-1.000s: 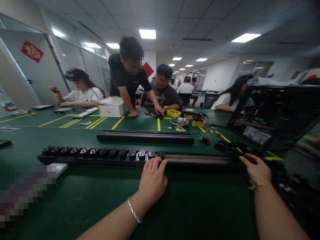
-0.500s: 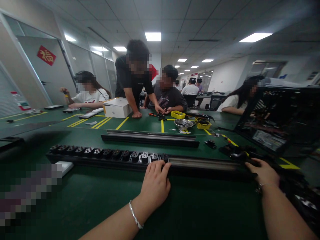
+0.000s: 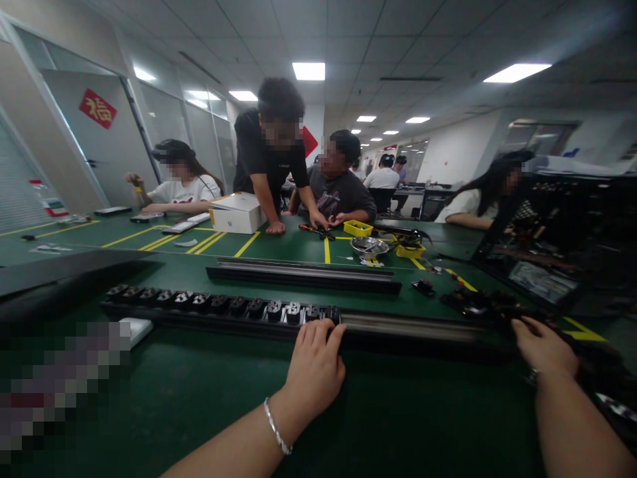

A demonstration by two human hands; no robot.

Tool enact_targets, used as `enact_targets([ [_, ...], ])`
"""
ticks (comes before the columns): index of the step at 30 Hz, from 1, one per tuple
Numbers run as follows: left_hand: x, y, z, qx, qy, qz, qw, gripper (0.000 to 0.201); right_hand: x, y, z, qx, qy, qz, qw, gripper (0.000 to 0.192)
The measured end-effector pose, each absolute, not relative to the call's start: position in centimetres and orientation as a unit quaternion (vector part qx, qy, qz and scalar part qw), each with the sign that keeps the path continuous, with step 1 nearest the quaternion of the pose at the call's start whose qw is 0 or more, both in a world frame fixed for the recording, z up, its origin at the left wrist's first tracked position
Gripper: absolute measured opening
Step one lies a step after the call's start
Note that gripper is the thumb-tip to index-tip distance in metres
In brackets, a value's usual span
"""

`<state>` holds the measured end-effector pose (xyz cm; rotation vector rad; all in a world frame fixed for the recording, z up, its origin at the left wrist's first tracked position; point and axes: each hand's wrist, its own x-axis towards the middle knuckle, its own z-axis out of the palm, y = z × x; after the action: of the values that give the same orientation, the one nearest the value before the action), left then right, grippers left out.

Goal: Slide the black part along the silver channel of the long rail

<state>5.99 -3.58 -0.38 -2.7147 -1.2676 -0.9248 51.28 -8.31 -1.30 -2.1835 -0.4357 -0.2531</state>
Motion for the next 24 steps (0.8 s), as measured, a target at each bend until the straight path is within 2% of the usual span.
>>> enact_targets([
  [3,6.0,-3.7,-0.4,-0.864,-0.397,-0.309,-0.011,0.052,49.9,-8.9,-0.2,-0.892,-0.128,-0.043,0.431,0.032],
  [7,6.0,-3.7,-0.2,-0.851,-0.393,-0.345,-0.042,0.042,47.3,-9.0,1.6,-0.839,-0.166,-0.097,0.509,0.038],
  [9,5.9,-3.6,0.0,-0.848,-0.391,-0.354,-0.054,0.037,45.3,-8.8,2.5,-0.821,-0.192,-0.126,0.523,0.033],
  [12,5.9,-3.5,0.2,-0.854,-0.382,-0.350,-0.050,0.025,41.1,-8.2,3.3,-0.821,-0.219,-0.146,0.507,0.025],
  [15,5.9,-3.6,0.5,-0.856,-0.379,-0.348,-0.046,0.016,35.3,-7.1,3.2,-0.810,-0.322,-0.103,0.479,0.024],
  [18,5.9,-3.7,0.6,-0.859,-0.376,-0.345,-0.041,0.011,29.0,-5.7,2.6,-0.776,-0.458,-0.031,0.433,0.036],
  [21,5.9,-3.7,0.5,-0.864,-0.375,-0.334,-0.045,0.009,23.7,-4.4,2.1,-0.723,-0.562,-0.030,0.401,0.037],
  [24,5.9,-3.5,0.2,-0.870,-0.372,-0.318,-0.056,0.010,20.3,-3.5,1.9,-0.723,-0.587,-0.038,0.364,0.038],
])
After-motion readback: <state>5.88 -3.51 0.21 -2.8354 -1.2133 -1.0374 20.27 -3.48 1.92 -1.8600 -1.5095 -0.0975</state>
